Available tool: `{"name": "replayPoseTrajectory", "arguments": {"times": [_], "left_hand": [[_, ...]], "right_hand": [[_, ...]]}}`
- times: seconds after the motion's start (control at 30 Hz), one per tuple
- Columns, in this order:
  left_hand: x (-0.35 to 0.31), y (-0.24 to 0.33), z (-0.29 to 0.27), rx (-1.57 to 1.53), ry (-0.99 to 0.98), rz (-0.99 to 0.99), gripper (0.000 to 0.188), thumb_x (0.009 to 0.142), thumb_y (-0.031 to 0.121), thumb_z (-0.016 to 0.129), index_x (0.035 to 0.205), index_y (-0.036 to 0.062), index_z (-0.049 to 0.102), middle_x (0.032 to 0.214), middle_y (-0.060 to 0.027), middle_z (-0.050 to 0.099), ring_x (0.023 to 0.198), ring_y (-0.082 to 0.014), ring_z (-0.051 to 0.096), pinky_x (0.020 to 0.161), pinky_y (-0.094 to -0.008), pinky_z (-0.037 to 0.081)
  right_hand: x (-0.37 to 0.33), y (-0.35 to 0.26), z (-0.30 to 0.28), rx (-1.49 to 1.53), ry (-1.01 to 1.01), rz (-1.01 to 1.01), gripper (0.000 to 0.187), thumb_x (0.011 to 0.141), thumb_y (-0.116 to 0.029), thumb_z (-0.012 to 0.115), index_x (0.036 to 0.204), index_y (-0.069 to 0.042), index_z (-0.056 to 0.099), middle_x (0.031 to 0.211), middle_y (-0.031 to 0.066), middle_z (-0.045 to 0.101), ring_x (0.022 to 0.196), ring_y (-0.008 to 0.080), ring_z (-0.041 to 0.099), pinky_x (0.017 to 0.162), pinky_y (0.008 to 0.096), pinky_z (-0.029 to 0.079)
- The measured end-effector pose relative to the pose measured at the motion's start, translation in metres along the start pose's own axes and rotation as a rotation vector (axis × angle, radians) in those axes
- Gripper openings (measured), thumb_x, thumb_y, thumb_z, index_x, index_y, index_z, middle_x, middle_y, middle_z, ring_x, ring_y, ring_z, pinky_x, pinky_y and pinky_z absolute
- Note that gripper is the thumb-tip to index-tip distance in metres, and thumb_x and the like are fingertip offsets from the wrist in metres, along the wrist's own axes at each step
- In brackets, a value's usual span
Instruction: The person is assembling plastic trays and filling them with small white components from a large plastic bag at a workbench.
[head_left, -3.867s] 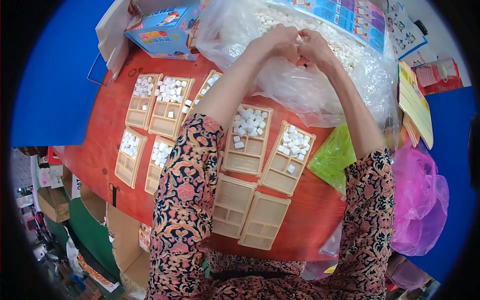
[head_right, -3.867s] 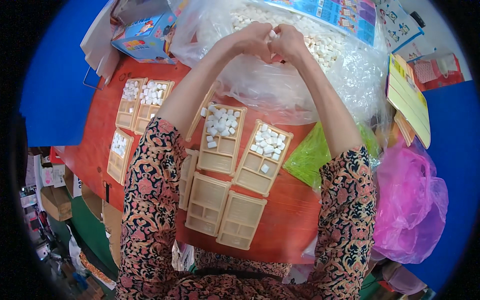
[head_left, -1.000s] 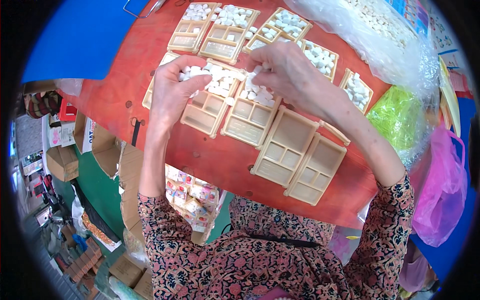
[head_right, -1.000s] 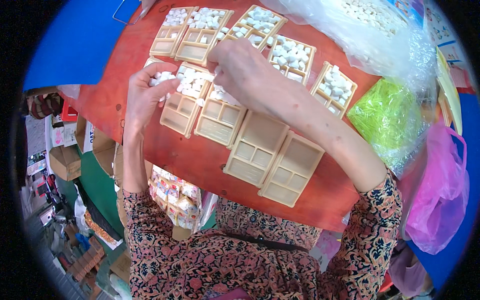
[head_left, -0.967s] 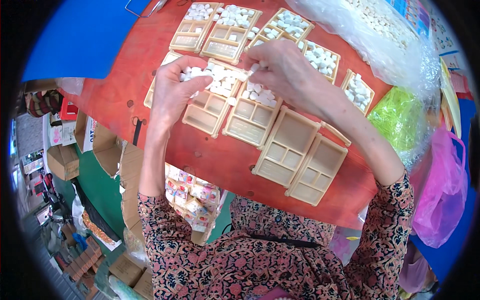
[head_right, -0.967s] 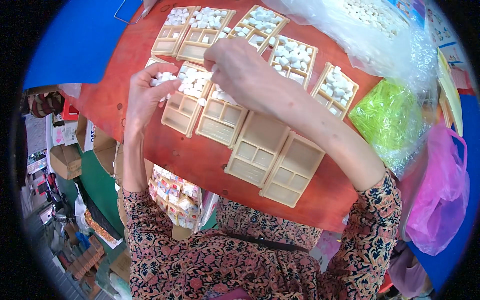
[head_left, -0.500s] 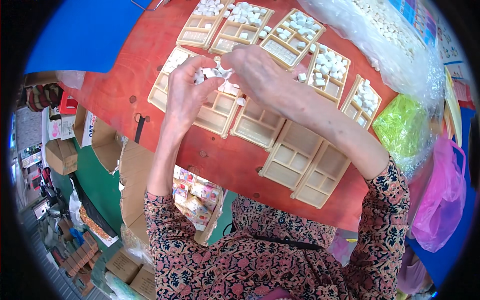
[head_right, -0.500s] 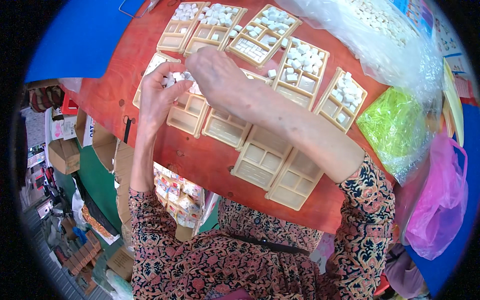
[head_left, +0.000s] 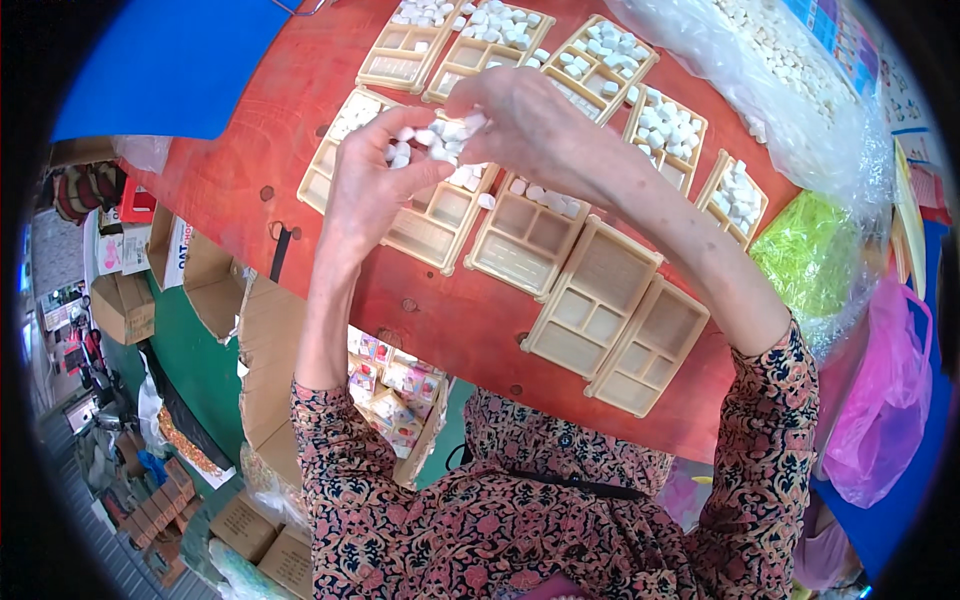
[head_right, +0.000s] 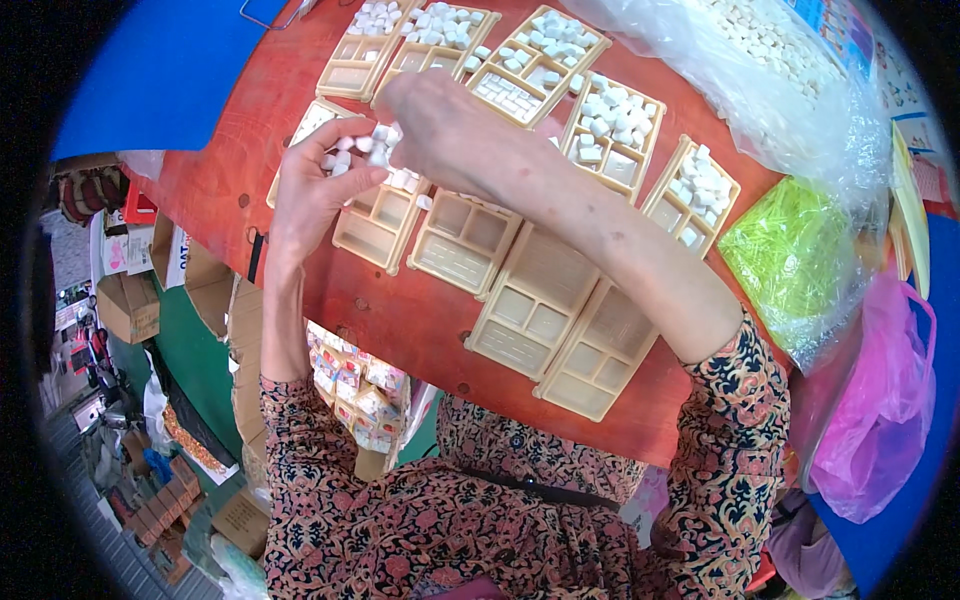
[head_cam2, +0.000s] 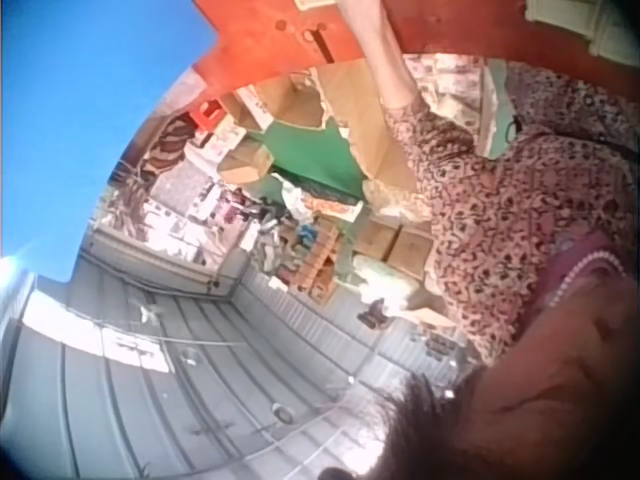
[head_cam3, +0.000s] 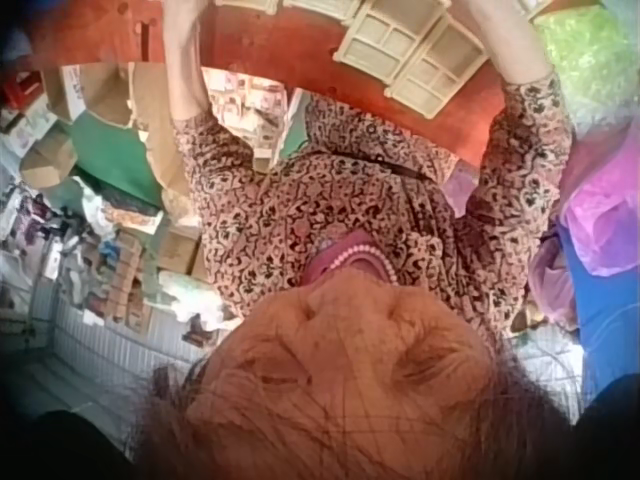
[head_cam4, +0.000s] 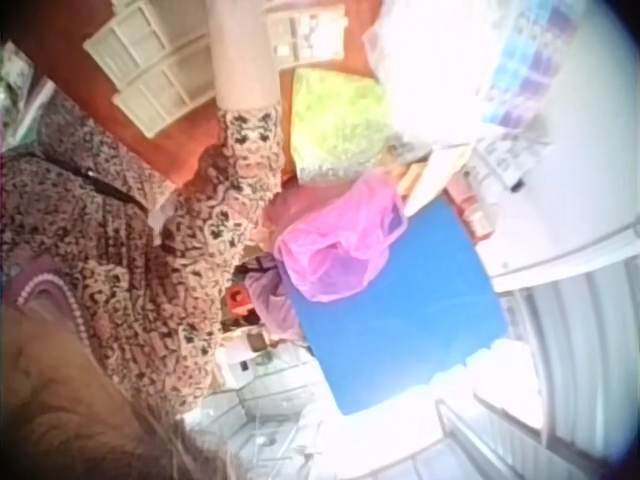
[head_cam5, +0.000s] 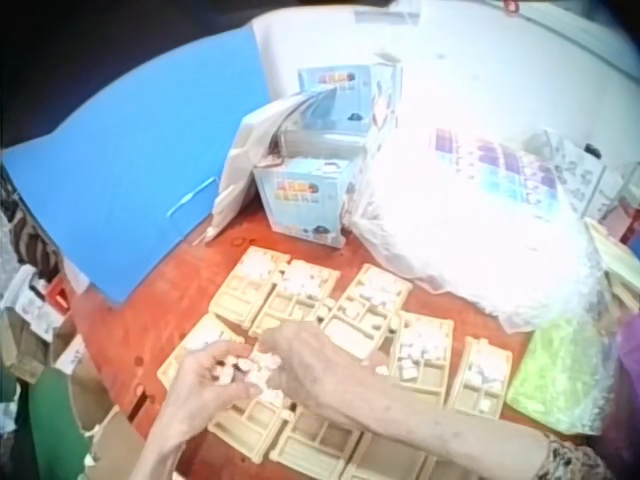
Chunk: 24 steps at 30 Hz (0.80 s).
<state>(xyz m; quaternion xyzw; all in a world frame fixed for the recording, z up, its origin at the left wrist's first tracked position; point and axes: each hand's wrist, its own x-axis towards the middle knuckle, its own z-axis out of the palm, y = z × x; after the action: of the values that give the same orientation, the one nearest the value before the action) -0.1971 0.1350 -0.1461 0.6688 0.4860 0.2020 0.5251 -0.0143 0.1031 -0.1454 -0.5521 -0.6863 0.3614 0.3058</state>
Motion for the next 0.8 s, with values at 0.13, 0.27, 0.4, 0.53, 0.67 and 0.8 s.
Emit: {"name": "replayPoseTrajectory", "arguments": {"times": [0.13,0.27,0.4,0.53,0.67,0.8], "left_hand": [[0.001,0.004,0.008,0.17,0.102,0.155,0.018,0.071,0.002,0.067,0.088,-0.0012,0.063,0.075,-0.0044,0.056,0.066,-0.0107,0.05,0.057,-0.0279,0.041],[0.001,0.002,0.006,0.32,0.122,0.146,0.014,0.072,0.001,0.065,0.085,-0.0023,0.062,0.072,-0.0066,0.054,0.064,-0.0133,0.049,0.058,-0.03,0.04],[-0.002,0.0,0.003,0.302,0.153,0.142,0.01,0.073,0.002,0.065,0.082,-0.0015,0.063,0.069,-0.0049,0.056,0.062,-0.0109,0.051,0.055,-0.0263,0.04],[-0.006,0.016,0.001,-0.094,0.115,-0.051,0.007,0.076,0.005,0.067,0.082,0.0014,0.065,0.066,-0.0028,0.06,0.055,-0.0061,0.054,0.047,-0.0197,0.039],[-0.013,0.036,0.009,-0.343,0.013,-0.114,0.01,0.078,0.008,0.068,0.085,0.0018,0.065,0.067,-0.0022,0.062,0.054,-0.0047,0.054,0.047,-0.017,0.04],[-0.033,0.054,0.039,-0.361,-0.089,-0.125,0.008,0.079,0.008,0.066,0.085,0.0023,0.065,0.068,-0.002,0.062,0.056,-0.0043,0.055,0.047,-0.0163,0.042]], "right_hand": [[0.002,0.001,0.009,-0.222,-0.024,-0.105,0.019,0.075,-0.002,0.062,0.094,0.0,0.06,0.093,0.0151,0.058,0.093,0.033,0.054,0.082,0.0393,0.045],[0.003,0.011,0.017,-0.223,0.215,-0.405,0.016,0.063,0.003,0.061,0.078,0.003,0.059,0.082,0.0205,0.06,0.083,0.0354,0.059,0.074,0.0397,0.048],[-0.001,0.01,0.014,-0.192,0.252,-0.38,0.012,0.075,-0.002,0.062,0.086,-0.001,0.058,0.082,0.0121,0.057,0.081,0.0278,0.057,0.072,0.0367,0.046],[-0.003,-0.012,-0.013,0.117,-0.061,0.0,0.005,0.078,-0.004,0.06,0.079,0.001,0.058,0.068,0.0067,0.055,0.065,0.016,0.055,0.059,0.0295,0.045],[-0.03,-0.005,-0.032,0.383,-0.102,0.128,0.008,0.08,-0.006,0.057,0.074,0.0,0.058,0.06,0.0015,0.051,0.056,0.0068,0.048,0.05,0.0249,0.039],[-0.075,-0.018,-0.058,0.156,-0.245,0.247,0.002,0.077,-0.002,0.057,0.077,-0.001,0.059,0.059,0.0012,0.05,0.058,0.0062,0.048,0.05,0.0251,0.039]]}}
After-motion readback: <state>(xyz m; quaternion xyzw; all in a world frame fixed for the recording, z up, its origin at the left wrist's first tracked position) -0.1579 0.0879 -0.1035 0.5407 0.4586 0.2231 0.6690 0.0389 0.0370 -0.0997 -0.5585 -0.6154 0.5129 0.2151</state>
